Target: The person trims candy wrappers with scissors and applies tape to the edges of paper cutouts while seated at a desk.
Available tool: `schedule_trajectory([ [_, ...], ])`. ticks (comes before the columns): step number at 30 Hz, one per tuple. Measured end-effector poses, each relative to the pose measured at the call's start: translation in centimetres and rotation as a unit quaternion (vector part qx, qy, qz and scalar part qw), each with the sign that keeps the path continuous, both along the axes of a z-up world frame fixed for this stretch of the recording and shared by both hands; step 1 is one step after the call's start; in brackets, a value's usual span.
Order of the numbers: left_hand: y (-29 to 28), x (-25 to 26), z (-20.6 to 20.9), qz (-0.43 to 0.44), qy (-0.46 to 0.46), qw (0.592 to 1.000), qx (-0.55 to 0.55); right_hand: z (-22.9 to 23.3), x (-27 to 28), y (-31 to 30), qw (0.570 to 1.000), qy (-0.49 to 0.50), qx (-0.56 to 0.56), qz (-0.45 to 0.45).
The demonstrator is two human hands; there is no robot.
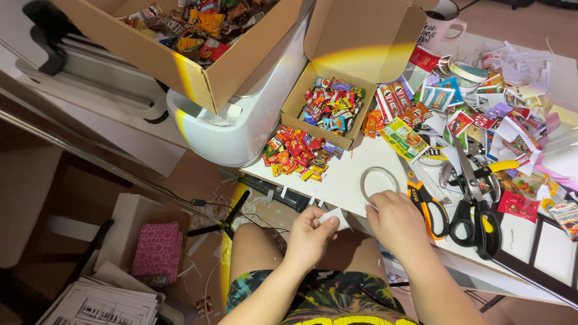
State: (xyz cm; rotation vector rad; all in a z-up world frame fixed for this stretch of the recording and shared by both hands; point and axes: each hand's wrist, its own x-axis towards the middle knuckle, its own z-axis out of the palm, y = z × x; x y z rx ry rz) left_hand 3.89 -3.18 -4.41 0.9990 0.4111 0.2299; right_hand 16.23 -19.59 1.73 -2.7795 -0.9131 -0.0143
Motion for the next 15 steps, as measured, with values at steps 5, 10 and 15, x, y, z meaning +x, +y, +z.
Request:
schedule_trajectory([
  [5,-0.1,-0.1,-0.6,0.015,0.006,1.0,0.02,3.3,-1.6,1.1,0.947,0.213,0.222,-0.09],
  [10,-0.2,-0.5,1.8,0.02,-0.04,0.999,-0.017,0.7,-1.4,0.5,0.693,0.446,0.56,-0.082],
  [15,-0.5,-1.3,3.7,0.019,-0.067,0.997,0.019,-1.0,-1.9,0.6,0.547,0.55,0.631,-0.003],
])
